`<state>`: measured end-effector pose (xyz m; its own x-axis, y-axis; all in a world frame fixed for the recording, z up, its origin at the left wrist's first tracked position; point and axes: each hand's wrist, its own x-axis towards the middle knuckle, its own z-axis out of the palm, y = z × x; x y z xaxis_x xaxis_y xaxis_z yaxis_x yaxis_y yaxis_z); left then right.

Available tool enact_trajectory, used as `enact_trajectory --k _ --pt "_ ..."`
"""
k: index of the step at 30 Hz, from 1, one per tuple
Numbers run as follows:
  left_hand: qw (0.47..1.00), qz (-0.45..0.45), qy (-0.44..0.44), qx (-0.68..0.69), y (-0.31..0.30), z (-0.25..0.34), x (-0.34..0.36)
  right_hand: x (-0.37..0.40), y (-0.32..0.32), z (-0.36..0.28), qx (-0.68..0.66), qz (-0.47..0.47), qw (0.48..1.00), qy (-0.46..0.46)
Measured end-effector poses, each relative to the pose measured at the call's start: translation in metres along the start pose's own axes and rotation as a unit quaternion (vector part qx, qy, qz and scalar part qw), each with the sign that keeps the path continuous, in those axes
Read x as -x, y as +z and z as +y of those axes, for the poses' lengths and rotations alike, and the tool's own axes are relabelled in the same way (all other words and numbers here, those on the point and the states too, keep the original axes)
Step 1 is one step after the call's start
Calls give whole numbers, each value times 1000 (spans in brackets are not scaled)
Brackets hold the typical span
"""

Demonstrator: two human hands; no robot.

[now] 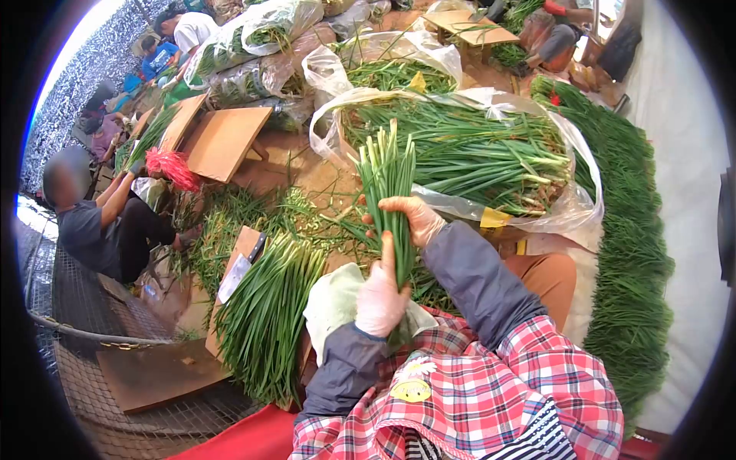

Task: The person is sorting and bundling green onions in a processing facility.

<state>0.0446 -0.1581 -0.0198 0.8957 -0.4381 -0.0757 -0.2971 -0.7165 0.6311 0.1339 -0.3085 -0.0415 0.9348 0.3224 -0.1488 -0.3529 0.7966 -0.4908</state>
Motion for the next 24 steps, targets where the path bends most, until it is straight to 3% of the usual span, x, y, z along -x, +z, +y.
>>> enact_trajectory --k 3,5,7,9,11,12,13,15,17,19,21,22,24 --pt "987 -90 98 94 12 2 27 7 -10 -54 75 -37 996 26" --pt "934 -323 143 -48 -10 -12 44 17 -10 -98 120 -30 992 5" --pt "960 -252 126 10 -42 -39 50 29 -13 -129 125 -55 990 32" --pt "987 -124 89 53 -86 -52 40 39 -12 -134 155 -72 985 22" --pt "978 -22 -53 202 -110 -54 27 52 -1 -124 179 -73 981 21" --pt "948 3 -88 306 -118 -48 18 54 1 -120 200 -104 971 84" --pt "905 29 -122 405 -125 -43 10 59 5 -105 167 -97 980 42" --pt "799 99 -38 592 -108 -55 -7 64 2 -85 154 -95 981 76" --pt "765 84 -24 638 -88 -58 -19 67 -5 -62 112 -109 980 123" --pt "739 -4 37 673 -60 -73 -28 72 -3 -39 97 -111 974 173" --pt "658 -31 -1 752 -28 -75 -31 79 1 -18 89 -115 970 196" --pt "635 -77 32 768 -15 -72 -32 80 -5 -6 75 -112 966 220" --pt "629 -124 20 767 3 -70 -31 83 -8 13 33 -105 957 270"
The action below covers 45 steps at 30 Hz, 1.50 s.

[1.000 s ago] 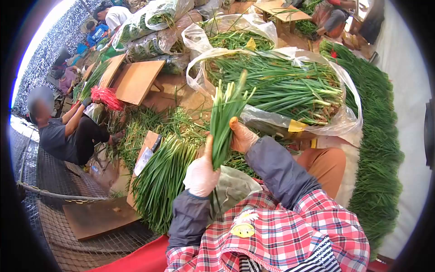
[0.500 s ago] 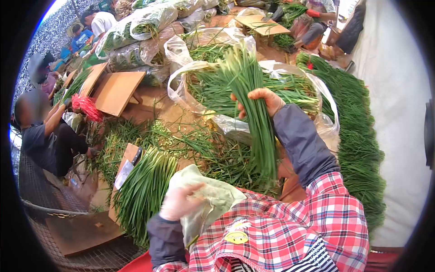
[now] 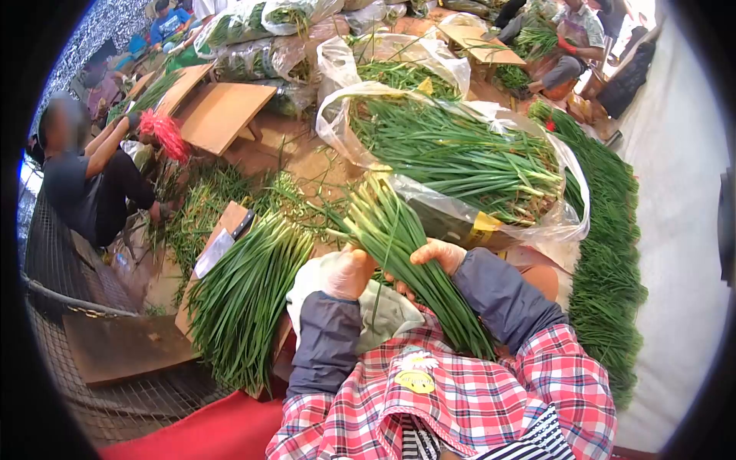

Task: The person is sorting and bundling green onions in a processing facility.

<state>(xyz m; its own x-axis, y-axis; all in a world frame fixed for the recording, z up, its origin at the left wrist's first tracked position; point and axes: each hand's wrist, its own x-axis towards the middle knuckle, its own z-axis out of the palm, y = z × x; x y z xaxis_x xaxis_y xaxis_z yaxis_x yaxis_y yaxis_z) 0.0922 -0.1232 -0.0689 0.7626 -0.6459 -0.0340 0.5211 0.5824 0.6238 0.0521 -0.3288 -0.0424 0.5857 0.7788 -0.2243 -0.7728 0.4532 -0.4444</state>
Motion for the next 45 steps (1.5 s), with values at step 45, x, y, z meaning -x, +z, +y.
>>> enact_trajectory --k 45 --pt "993 74 -94 11 20 -20 11 -23 30 -51 567 293 769 20"
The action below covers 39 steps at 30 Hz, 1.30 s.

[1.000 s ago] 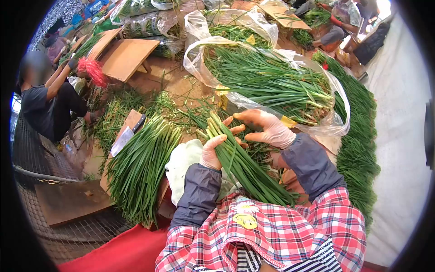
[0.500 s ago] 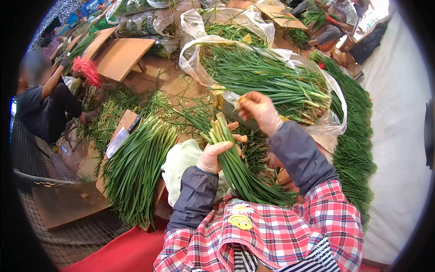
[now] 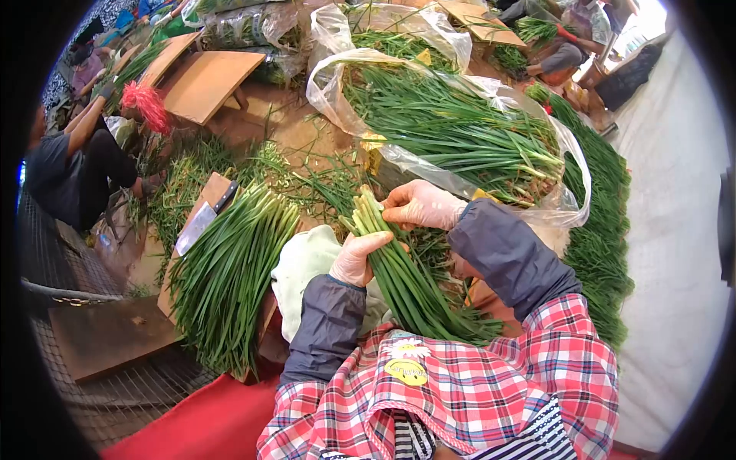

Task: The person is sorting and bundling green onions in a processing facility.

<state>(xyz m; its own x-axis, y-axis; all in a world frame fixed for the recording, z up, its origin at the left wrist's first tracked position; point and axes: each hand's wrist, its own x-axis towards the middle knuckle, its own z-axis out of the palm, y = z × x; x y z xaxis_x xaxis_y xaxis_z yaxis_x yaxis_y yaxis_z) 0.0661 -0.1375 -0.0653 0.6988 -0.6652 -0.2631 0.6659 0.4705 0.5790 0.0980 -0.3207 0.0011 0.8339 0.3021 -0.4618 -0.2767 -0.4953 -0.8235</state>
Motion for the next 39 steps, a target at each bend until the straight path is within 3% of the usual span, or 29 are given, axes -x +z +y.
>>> enact_trajectory --k 2,3,6,7,8,9,10,12,13,16,17,18,20,23,26,28,29,31,34,37,39 --pt "1000 -1 -5 24 0 0 -4 -2 4 1 125 80 989 -21" --pt "999 -41 20 30 2 0 -5 -2 5 3 261 196 938 -114" --pt "993 -85 22 73 9 9 5 -16 -19 15 338 305 889 -52" --pt "996 -66 50 42 9 11 7 -19 -22 19 443 136 885 39" --pt "994 -66 65 63 6 10 6 -13 -19 20 471 13 881 43" --pt "993 -58 74 70 4 8 6 -20 -18 32 315 10 949 -19" --pt "992 -51 86 79 3 7 4 -28 -20 43 153 7 985 -80" --pt "992 -68 73 81 4 6 2 -27 -22 -2 -67 12 983 -170" --pt "989 -74 58 113 11 6 2 -27 -23 -18 -95 13 977 -192" --pt "989 -86 55 109 16 1 -1 -33 -6 -40 82 -80 979 -170" --pt "991 -97 -15 94 2 2 0 -34 0 -42 164 -130 960 -185" --pt "987 -117 -17 107 -4 -2 -4 -40 4 -35 181 -156 959 -149" --pt "979 -155 -20 134 -11 -7 -9 -34 0 -24 49 -165 983 -65" --pt "984 -89 36 150 -4 -9 -10 -20 6 -13 -158 10 984 -85" --pt "985 -66 55 152 -3 -8 -14 -15 -22 -4 -99 73 984 -131" --pt "989 -33 61 130 -3 -10 -13 -4 -21 -2 -24 5 994 -105" --pt "987 -39 2 154 -12 -11 -13 7 -14 -10 60 -5 995 -85" --pt "989 -21 24 141 -7 -13 -13 15 -6 -19 186 -28 981 -45" --pt "997 -13 33 74 -6 -15 -13 13 -6 -8 113 -37 991 -58" --pt "999 6 39 8 -4 -13 -13 3 -7 15 183 25 967 -174" --pt "999 23 39 13 5 -11 -15 8 -2 -4 355 49 923 -140"
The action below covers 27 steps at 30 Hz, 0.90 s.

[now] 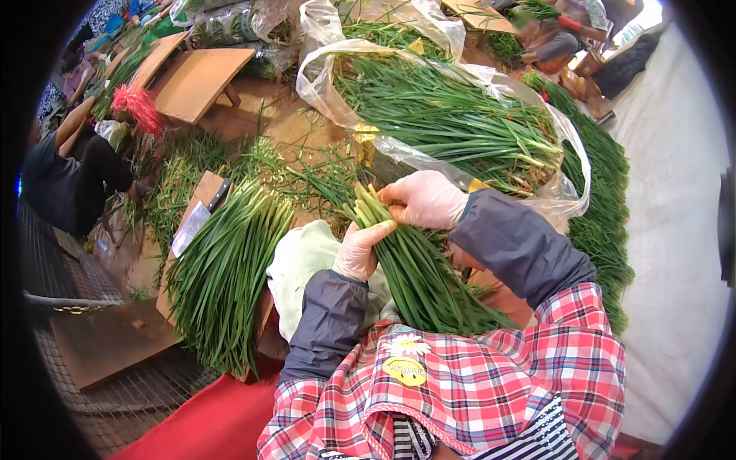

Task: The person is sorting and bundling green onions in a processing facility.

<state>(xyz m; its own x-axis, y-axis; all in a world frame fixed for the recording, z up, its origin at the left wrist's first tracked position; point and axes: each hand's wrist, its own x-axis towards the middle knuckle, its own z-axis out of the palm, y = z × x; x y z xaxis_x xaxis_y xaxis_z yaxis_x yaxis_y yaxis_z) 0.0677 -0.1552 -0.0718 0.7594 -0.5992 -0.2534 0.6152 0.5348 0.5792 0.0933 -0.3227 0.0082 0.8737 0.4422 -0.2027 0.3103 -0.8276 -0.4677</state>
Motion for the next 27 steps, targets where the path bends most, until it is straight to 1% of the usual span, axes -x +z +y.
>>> enact_trajectory --k 1,2,6,9,10,11,13,15,16,17,18,19,21,23,24,25,26,27 --pt "1000 8 0 2 3 0 0 0 -4 -10 90 -7 996 14" --pt "1000 13 -2 9 1 0 -2 0 -6 -15 128 10 992 -9" --pt "1000 2 8 -9 1 3 2 -8 -11 -7 194 65 979 -27" --pt "1000 -18 -8 -22 5 9 9 -22 -11 11 205 126 970 37" --pt "999 -24 -6 -23 6 10 10 -26 -13 20 199 131 970 55" --pt "999 -32 3 -29 8 11 11 -30 -11 28 198 163 964 72" --pt "998 -43 18 -39 9 15 17 -41 -11 44 210 158 956 130" --pt "995 -67 28 -74 11 20 27 -47 -11 56 204 50 962 173" --pt "995 -57 31 -74 14 24 32 -53 -12 60 202 -2 961 191" --pt "996 -47 33 -74 17 25 36 -40 -23 34 137 -79 978 137" --pt "997 -32 28 -72 15 25 40 -44 -6 39 -2 -32 998 52" --pt "997 -25 27 -70 15 26 39 -50 3 46 -133 20 990 -36" --pt "996 -18 30 -77 14 24 32 -54 -21 7 -283 67 954 -77" --pt "997 -34 27 -57 20 21 26 -56 -35 -24 -270 -13 960 -79" --pt "996 -49 17 -74 18 21 21 -61 -17 -23 -248 -37 955 -160" --pt "994 -64 9 -91 14 22 18 -58 -12 -31 -253 -68 952 -160" --pt "996 -51 15 -78 12 22 19 -55 -7 -39 -257 -99 948 -160" --pt "997 -37 21 -63 10 22 20 -45 -16 -56 -293 -133 944 -80"
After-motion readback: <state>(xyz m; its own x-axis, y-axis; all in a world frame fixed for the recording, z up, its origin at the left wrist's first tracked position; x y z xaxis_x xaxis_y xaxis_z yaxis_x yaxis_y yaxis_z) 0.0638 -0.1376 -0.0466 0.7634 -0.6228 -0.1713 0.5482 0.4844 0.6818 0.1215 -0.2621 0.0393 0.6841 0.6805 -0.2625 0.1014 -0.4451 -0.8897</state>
